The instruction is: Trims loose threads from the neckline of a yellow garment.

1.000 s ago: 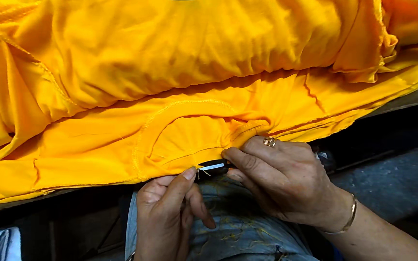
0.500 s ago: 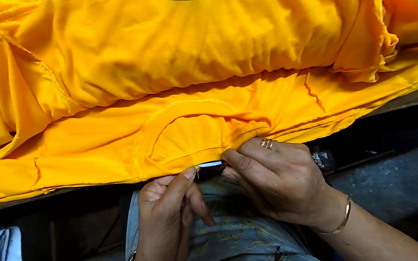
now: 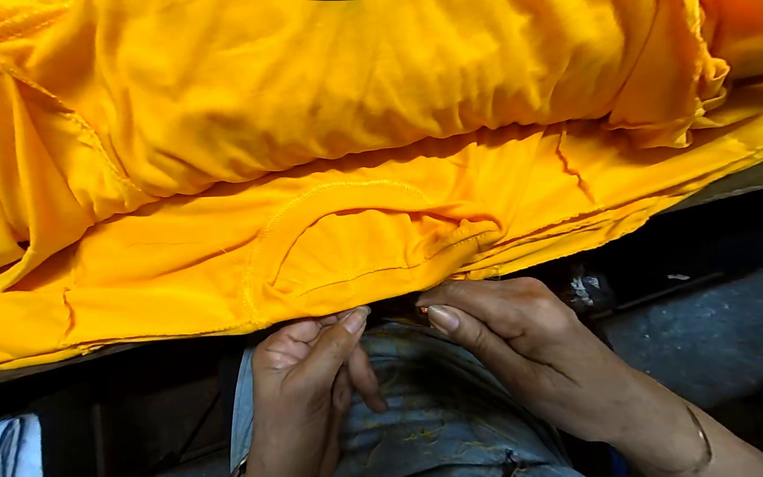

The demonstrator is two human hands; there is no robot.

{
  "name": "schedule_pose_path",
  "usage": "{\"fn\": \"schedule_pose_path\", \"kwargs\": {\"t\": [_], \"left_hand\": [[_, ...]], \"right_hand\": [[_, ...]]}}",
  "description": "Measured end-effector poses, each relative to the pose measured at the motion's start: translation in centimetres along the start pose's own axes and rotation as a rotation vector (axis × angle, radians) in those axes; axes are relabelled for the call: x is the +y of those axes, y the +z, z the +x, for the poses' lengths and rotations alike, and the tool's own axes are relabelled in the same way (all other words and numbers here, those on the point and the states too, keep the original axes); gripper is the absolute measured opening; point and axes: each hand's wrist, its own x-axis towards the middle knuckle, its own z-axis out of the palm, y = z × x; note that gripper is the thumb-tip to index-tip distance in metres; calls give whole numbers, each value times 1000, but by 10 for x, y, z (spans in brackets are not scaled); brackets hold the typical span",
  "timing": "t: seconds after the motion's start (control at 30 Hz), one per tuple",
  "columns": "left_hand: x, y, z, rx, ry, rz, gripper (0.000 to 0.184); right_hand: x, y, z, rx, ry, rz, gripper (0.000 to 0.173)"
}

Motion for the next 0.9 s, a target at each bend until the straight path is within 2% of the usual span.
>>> {"fn": "schedule_pose_path", "kwargs": {"t": [0.7, 0.8, 0.9], "left_hand": [[-3, -5, 4, -13, 12, 1, 17], [-4, -6, 3, -42, 20, 2, 12], [-2, -10, 0, -135, -18, 132, 10]], "right_hand": [[-17, 17, 17, 95, -134, -443, 31], [-15, 18, 18, 113, -154, -508, 29], [-13, 11, 16, 62, -144, -424, 31]]}}
